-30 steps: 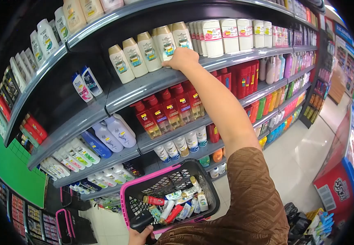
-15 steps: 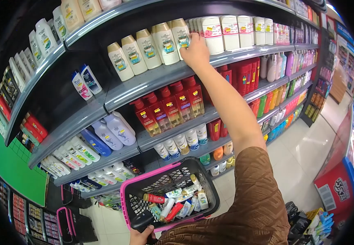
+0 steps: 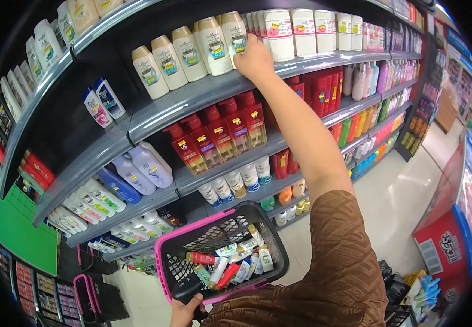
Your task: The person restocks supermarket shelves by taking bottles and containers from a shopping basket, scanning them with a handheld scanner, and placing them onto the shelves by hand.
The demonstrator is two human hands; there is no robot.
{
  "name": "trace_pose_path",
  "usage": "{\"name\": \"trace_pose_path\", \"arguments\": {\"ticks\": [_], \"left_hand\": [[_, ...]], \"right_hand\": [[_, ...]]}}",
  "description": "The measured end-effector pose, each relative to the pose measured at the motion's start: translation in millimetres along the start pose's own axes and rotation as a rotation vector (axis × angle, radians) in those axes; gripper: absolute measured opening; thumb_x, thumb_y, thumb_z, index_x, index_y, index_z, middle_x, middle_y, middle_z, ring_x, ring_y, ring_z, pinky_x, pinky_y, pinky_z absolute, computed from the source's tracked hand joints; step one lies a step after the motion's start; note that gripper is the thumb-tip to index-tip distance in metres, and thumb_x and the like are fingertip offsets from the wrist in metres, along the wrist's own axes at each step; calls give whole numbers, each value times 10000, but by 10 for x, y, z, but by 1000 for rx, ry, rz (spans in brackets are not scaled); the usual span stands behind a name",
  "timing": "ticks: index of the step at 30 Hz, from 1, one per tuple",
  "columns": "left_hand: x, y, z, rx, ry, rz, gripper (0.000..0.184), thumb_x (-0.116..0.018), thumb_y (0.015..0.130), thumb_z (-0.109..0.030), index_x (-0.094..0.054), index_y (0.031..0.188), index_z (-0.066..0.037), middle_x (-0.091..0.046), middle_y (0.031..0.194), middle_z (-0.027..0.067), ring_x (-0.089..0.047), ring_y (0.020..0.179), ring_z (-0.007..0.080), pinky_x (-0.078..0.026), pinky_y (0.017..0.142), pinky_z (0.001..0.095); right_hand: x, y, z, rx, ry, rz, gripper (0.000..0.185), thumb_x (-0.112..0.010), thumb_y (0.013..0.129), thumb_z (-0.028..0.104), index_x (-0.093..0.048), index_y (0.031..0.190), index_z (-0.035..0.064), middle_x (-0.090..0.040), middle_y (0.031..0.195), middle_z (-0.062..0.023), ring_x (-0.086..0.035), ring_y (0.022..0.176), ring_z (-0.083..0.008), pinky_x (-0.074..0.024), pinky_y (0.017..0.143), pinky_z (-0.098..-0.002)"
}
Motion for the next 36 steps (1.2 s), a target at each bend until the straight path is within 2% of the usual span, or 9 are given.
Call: {"name": "trace_pose_path", "arguments": {"ticks": [8,9,11,14,21,23,27,29,36], "left_hand": [[194,68,231,-131,-11,-8,247,-681,905,-6,-680,1152,6,-658,807,4,-582,596,84,-500,534,270],[239,57,295,-108,-7,-8,248,-693,912,-27,-675,1157,3,-658,813,-1,-575,601,76,-495,538,264],[285,32,343,-50,-68,-28,280,-688,915,-4,-650,1192,3,-658,900,7,-568,631,73,-499,558,253],[427,56,455,-63,-115,1,229,-679,924,1,-646,1150,9,-654,922,18,-575,660,77,-506,556,250],[960,81,619,41,-92,-14,205,-684,921,-4,-643,1121,14,-654,879,12,-583,645,73,-508,560,250],[1168,43,632,77,-116,-45,198,-682,916,4,-648,1111,13,-658,874,10,-587,646,73,-505,562,249],[1649,-50,833,169,-168,-130,163,-672,907,20,-667,1069,5,-671,872,11,-593,651,74,-497,569,246],[1840,-38,1001,190,-163,-98,133,-682,914,4,-677,1047,-1,-677,879,8,-594,653,74,-499,575,250],[2159,110,1255,291,-124,-10,237,-723,941,-133,-637,1126,-12,-663,899,21,-604,682,99,-521,599,266]], "right_hand": [[52,-64,-3,322,106,-411,435,-652,814,169,-628,1226,33,-672,1162,-264,-639,1107,-382,-493,933,-450],[108,-252,-35,226,229,-308,577,-654,823,201,-573,1383,90,-640,1224,-299,-613,1198,-364,-414,1078,-434],[290,-980,267,510,247,-290,333,-684,832,170,-679,1129,18,-696,1097,-180,-662,1030,-331,-517,920,-417],[15,-2532,437,695,313,124,177,-676,807,42,-689,984,46,-705,932,-99,-677,871,-257,-545,799,-367],[-1029,-6645,-752,18,-99,2031,429,-715,856,371,-680,1075,3,-713,1091,-169,-708,858,-297,-574,760,-369],[-936,-7180,-1024,-612,-317,2258,572,-731,831,435,-664,1151,-34,-705,1053,-199,-707,824,-298,-579,679,-422],[-838,-7529,-1197,-955,-578,2016,575,-773,778,385,-678,1207,13,-717,1103,-209,-698,1026,-313,-552,893,-391],[-1005,-7947,-1504,-641,-485,1994,594,-735,837,421,-625,1176,-53,-697,901,-192,-683,670,-274,-549,556,-432],[-1825,-7196,-1397,-1055,-561,944,667,-768,770,528,-682,1119,-34,-736,1006,-230,-741,904,-338,-567,825,-427]]}}
Point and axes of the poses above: each hand's wrist, its own y-axis towards the middle knuckle, its own x-axis out of the back of the hand, z = x × y, the point moved 5 cm from there along y, towards the middle knuckle
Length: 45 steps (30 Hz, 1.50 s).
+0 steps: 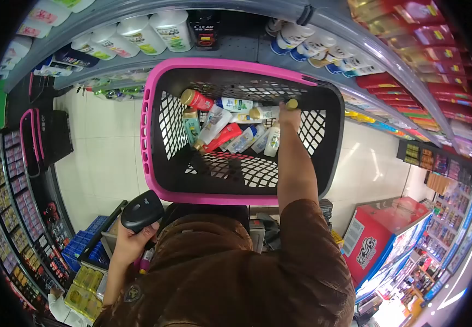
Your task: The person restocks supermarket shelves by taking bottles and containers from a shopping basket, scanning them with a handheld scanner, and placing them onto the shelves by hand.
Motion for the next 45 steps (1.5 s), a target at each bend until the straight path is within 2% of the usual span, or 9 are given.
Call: {"name": "trace_pose_path", "arguments": {"ticks": [6,9,19,27,31,34,39,41,45], "left_hand": [[140,38,-156,-10,-2,-44,137,-700,936,-53,-676,1065,-10,-671,861,-1,-593,671,63,-494,588,239],[187,75,-271,-79,-34,-8,141,-685,937,-37,-671,1073,-1,-664,865,-3,-584,659,62,-493,590,237],[-46,355,-914,-556,-133,101,421,-734,892,-42,-589,1286,-13,-651,1027,27,-613,876,90,-515,782,268],[-227,303,-800,-318,-343,187,463,-755,880,-46,-568,1303,-28,-641,1013,39,-625,908,105,-533,789,286],[-425,226,-1098,-710,-81,230,331,-719,933,-114,-609,1233,-26,-639,939,20,-595,724,87,-497,550,245],[-414,194,-989,-427,22,377,310,-698,947,-93,-637,1238,-5,-684,1036,21,-600,935,84,-507,837,277],[-558,49,-1023,-260,92,465,288,-699,932,-73,-645,1205,0,-702,1091,51,-620,980,114,-494,895,289],[-604,-22,-1124,-528,150,432,276,-720,919,-89,-672,1186,-33,-710,964,16,-627,771,60,-510,667,231],[-656,-129,-1097,-727,191,410,297,-724,908,-61,-674,1199,-36,-713,1046,27,-638,927,86,-515,811,269]], "right_hand": [[320,-383,373,230,-43,-4,577,-779,788,470,-717,1120,1,-732,1046,-230,-708,1022,-363,-536,889,-428],[632,-1121,470,627,580,229,349,-737,911,257,-693,1087,-41,-730,874,-91,-693,790,-193,-532,714,-319],[2205,-3899,982,463,1322,700,282,-572,993,215,-640,1125,-25,-653,778,-40,-497,522,-65,-359,450,-228],[1890,-4683,1087,624,1183,850,536,-519,1029,268,-322,1476,46,-584,1254,-140,-624,1053,-223,-565,785,-354],[1797,-4659,1022,352,1406,1010,534,-537,1008,222,-354,1472,31,-580,1296,-137,-619,1113,-238,-540,891,-382],[1915,-4543,947,444,1423,851,591,-559,971,219,-374,1483,-10,-537,1396,-144,-562,1255,-254,-447,1066,-407],[2226,-4436,749,603,1335,719,640,-596,926,170,-356,1488,-25,-515,1424,-149,-529,1293,-252,-416,1095,-405],[2335,-4407,662,661,1278,696,661,-611,913,174,-354,1487,-29,-510,1428,-152,-527,1291,-252,-413,1096,-402],[2499,-4431,609,683,1211,714,725,-636,871,220,-347,1485,-34,-559,1313,-170,-567,1203,-240,-437,1042,-369]]}}
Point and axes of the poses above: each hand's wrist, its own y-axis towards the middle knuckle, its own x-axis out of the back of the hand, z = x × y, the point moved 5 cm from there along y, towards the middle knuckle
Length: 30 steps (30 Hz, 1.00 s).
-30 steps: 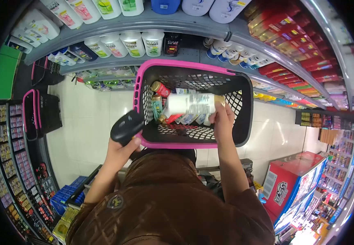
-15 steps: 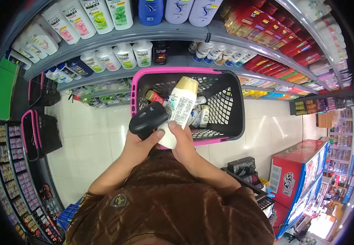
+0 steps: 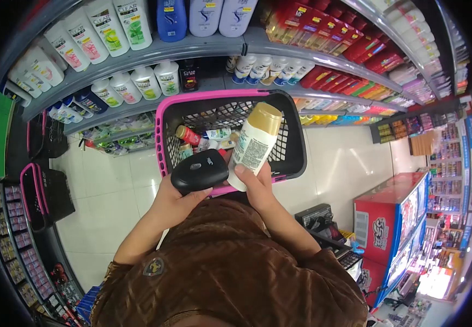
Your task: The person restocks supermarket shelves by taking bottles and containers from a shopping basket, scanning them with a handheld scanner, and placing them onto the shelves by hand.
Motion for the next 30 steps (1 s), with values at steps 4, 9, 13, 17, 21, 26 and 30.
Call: {"name": "trace_pose_path", "arguments": {"ticks": [4,9,13,17,21,26,30], "left_hand": [[-65,-38,-129,15,-37,-64,256,-697,903,-33,-678,1157,-4,-721,1073,81,-646,978,133,-503,894,306],[-324,79,-107,92,-30,-87,311,-709,880,-10,-675,1189,-10,-723,1100,78,-643,987,128,-500,898,299],[-685,252,47,113,-57,-189,307,-714,864,-5,-702,1170,-28,-720,1040,42,-634,920,107,-514,841,282],[-1130,403,34,121,-157,-267,237,-638,896,34,-649,1131,5,-639,788,30,-558,550,90,-447,485,247],[-1310,425,-24,89,-300,-363,270,-649,893,17,-605,1159,23,-640,829,74,-571,544,137,-466,470,270],[-1342,321,-13,120,-343,-419,287,-663,883,-8,-591,1160,20,-635,797,83,-575,519,156,-470,460,286],[-1259,209,68,160,-230,-314,326,-666,915,-16,-581,1226,27,-628,759,46,-555,553,122,-423,499,257]], "right_hand": [[64,107,162,66,-26,98,431,-621,920,225,-546,1245,-46,-652,1066,-126,-646,964,-197,-526,835,-324],[586,204,105,-4,15,49,359,-628,922,164,-581,1231,-13,-684,1061,-114,-663,966,-199,-544,820,-346],[999,327,218,-13,57,168,362,-567,958,267,-592,1196,-5,-656,1039,-90,-638,901,-178,-514,802,-326],[1379,512,361,-30,160,246,492,-549,937,365,-538,1270,4,-655,1058,-119,-653,911,-209,-527,816,-341],[1702,731,971,148,123,224,654,-557,904,492,-480,1322,-5,-649,1070,-146,-664,922,-236,-539,845,-370],[1703,1153,2809,906,-414,-44,624,-574,953,306,-349,1438,-16,-602,1210,-130,-596,1112,-223,-464,976,-382],[1515,1756,3822,1251,-650,-342,721,-770,837,331,-482,1375,-55,-649,1192,-179,-615,1119,-254,-487,950,-391]]}}
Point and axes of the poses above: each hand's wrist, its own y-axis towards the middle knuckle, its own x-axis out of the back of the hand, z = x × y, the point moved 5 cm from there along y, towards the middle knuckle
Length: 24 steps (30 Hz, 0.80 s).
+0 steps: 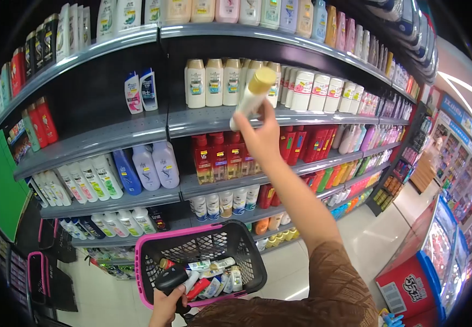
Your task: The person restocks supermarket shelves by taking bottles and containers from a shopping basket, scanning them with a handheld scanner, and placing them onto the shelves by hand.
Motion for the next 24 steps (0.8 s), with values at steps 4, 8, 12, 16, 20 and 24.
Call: {"name": "trace_pose_path", "arguments": {"ticks": [4,8,12,16,20,24], "left_hand": [[121,-59,-97,-62,-11,24,384,-672,920,-43,-557,1282,13,-641,799,45,-554,570,121,-428,511,250],[347,-89,-127,-130,20,-51,336,-679,920,-73,-614,1240,9,-623,745,34,-543,525,125,-408,459,254],[527,-136,-148,-79,28,7,207,-667,930,-96,-645,1112,-1,-596,660,32,-536,491,132,-397,429,268],[628,-154,-153,-28,52,-23,80,-636,942,-106,-615,952,-30,-566,605,33,-526,471,138,-389,417,275],[748,-188,-165,-4,80,-29,89,-620,944,-105,-607,887,-37,-562,604,35,-517,460,136,-383,408,277],[818,-173,-211,36,57,-13,104,-623,945,-110,-603,873,-38,-552,596,34,-509,452,133,-380,404,274]], "right_hand": [[-364,621,-151,-66,-134,-69,746,-805,787,428,-544,1283,-65,-689,1115,-223,-665,1065,-314,-512,915,-410],[-558,730,-574,-259,-513,-17,780,-819,734,524,-578,1206,-48,-701,1061,-245,-684,1017,-371,-529,882,-436],[-584,702,-722,-383,-615,1,808,-836,699,567,-613,1163,-56,-714,1027,-246,-700,991,-369,-544,858,-432],[-631,735,-774,-366,-700,56,791,-844,656,599,-673,1052,-64,-715,997,-252,-705,942,-377,-554,832,-440],[-651,709,-770,-221,-848,-26,774,-846,635,620,-704,998,-49,-715,984,-257,-705,934,-383,-561,818,-452],[-683,732,-738,-422,-804,59,696,-856,668,565,-711,991,-34,-725,970,-245,-712,926,-384,-565,821,-453]]}}
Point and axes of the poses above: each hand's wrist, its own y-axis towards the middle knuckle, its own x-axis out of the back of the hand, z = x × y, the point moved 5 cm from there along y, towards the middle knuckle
